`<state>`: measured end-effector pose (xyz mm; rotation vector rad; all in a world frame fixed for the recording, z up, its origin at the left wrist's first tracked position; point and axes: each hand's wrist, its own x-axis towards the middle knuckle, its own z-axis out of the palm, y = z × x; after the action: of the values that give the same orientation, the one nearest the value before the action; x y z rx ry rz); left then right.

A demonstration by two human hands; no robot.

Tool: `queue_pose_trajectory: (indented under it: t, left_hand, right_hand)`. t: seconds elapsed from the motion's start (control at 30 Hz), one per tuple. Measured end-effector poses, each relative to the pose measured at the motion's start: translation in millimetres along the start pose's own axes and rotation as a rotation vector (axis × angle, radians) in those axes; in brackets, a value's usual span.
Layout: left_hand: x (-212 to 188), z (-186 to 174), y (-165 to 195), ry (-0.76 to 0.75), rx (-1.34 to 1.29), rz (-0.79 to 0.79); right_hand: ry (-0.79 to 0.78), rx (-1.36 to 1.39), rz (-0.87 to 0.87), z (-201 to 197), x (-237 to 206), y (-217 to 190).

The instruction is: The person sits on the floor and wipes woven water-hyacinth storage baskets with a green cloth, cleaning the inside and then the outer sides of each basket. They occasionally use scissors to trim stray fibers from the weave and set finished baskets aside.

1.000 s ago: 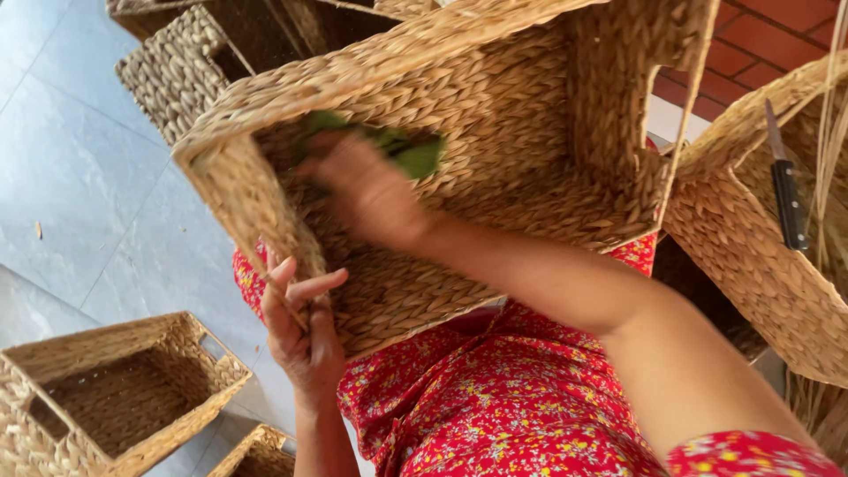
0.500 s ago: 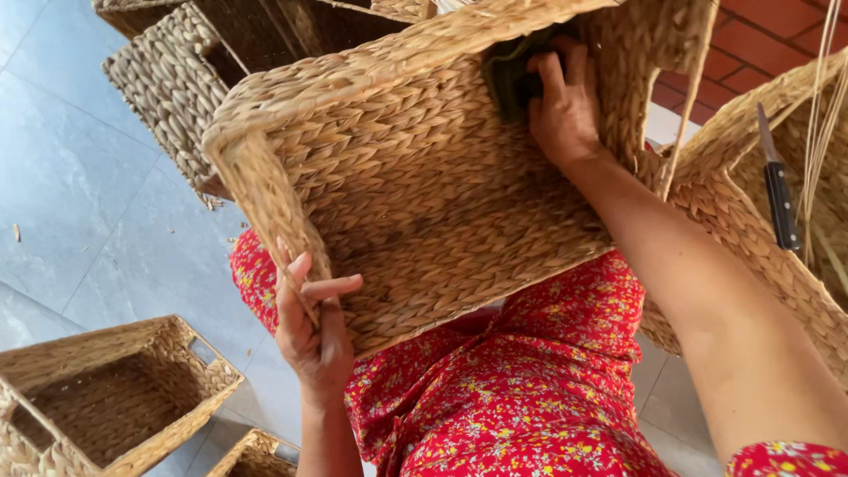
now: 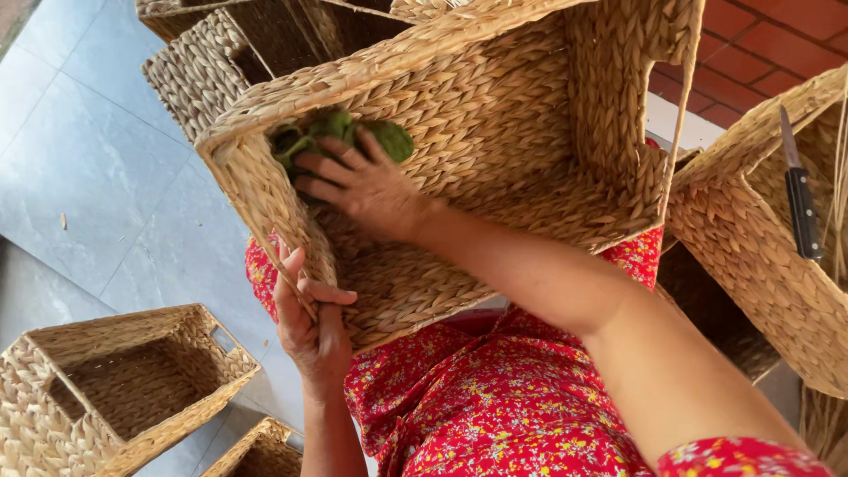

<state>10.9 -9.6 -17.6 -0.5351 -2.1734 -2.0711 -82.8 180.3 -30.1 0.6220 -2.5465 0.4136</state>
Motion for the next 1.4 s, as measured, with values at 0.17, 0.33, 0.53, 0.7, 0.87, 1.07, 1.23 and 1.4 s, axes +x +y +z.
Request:
queue_pose_trajectory:
  t: [0.17,0.33,0.53,0.7,0.87,1.07,1.23,1.4]
  left_hand:
    - [0.2,5.0,3.7,-0.031,0.074,0.143]
    - [5.5,2.9,1.3,-0.057,-0.003,0.046]
    - [3.3,0.7,-8.6,-0.075,-0.009,0.013]
    - [3.3,0.4,-6.3,-0.048,-0.02,-0.067]
    - [5.4,3.0,1.2,-0.034,0.044,0.081]
    - [4.5,2.6,-0.2,-0.043,-0.007,0.107]
    - [1.2,3.4,-7.5,-0.046,-0.059,0.021]
    - [6.5,3.6,-12.1,-0.054,-0.078,-0.032]
  right_hand:
    - [-0.255,-0.493,0.019,-20.0,-67.6,99.9]
    - [-0.128,-0.606,0.391,-74.2,-131.1,155.3]
    - [-0.122,-0.275,0.845,-67.6,-119.8,128.6]
    - [-0.173,-0.113,0.224,-17.2,-61.8,25.1]
    - [-0.386,0.142,-0.142,4.7,-43.9,-8.5]
    - [-0.534,0.08,0.081,-60.7,-115.4,87.5]
    - [-0.776,-0.297,0.627,-112.2,-174.7,138.1]
    - [-0.849,-0.02,0.636,-84.9,-137.8,92.7]
